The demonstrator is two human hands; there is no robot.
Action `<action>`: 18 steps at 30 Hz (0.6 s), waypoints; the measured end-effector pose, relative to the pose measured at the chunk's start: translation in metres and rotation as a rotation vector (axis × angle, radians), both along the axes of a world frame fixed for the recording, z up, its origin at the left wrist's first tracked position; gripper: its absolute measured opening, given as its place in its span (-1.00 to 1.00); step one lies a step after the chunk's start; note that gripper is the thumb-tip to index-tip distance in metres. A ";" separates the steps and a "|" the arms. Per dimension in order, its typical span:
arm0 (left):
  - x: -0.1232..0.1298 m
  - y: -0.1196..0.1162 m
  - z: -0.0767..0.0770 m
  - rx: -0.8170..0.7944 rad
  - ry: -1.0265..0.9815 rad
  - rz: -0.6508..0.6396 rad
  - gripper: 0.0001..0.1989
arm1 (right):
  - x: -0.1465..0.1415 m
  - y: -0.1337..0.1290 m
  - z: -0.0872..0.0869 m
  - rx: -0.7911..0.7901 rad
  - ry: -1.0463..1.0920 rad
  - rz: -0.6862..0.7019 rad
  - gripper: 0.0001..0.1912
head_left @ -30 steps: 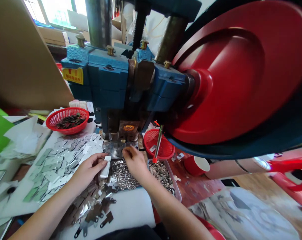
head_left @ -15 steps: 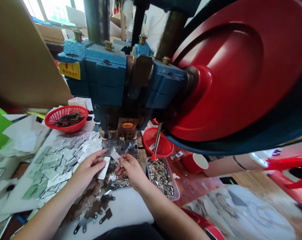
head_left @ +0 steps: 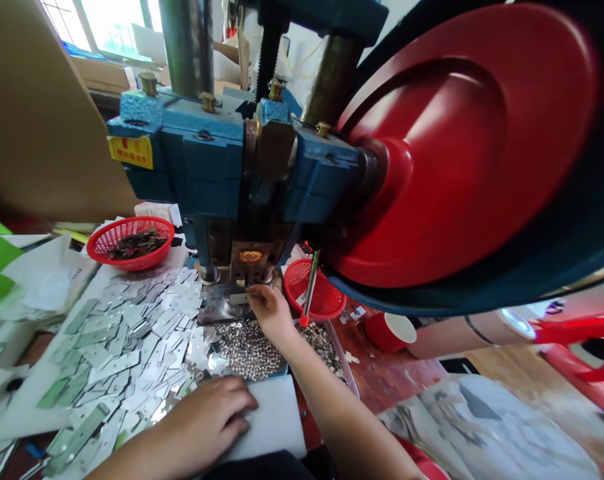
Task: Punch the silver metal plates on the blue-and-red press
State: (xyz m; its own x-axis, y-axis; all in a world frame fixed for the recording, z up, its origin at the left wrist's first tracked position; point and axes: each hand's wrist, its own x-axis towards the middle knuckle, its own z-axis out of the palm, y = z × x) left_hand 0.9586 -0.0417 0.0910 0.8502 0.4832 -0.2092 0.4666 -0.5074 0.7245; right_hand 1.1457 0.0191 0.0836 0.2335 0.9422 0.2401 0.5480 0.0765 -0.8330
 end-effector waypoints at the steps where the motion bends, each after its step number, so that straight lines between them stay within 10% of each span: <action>1: 0.000 0.006 0.001 0.082 -0.028 0.014 -0.73 | -0.001 0.007 0.000 0.010 -0.057 0.008 -0.85; 7: 0.001 0.079 0.006 0.665 -0.147 0.279 -0.61 | -0.001 0.031 0.000 -0.035 -0.132 0.011 -0.84; 18: 0.006 0.106 -0.002 0.783 -0.119 0.253 -0.61 | 0.002 0.041 -0.009 -0.085 0.026 0.049 -0.74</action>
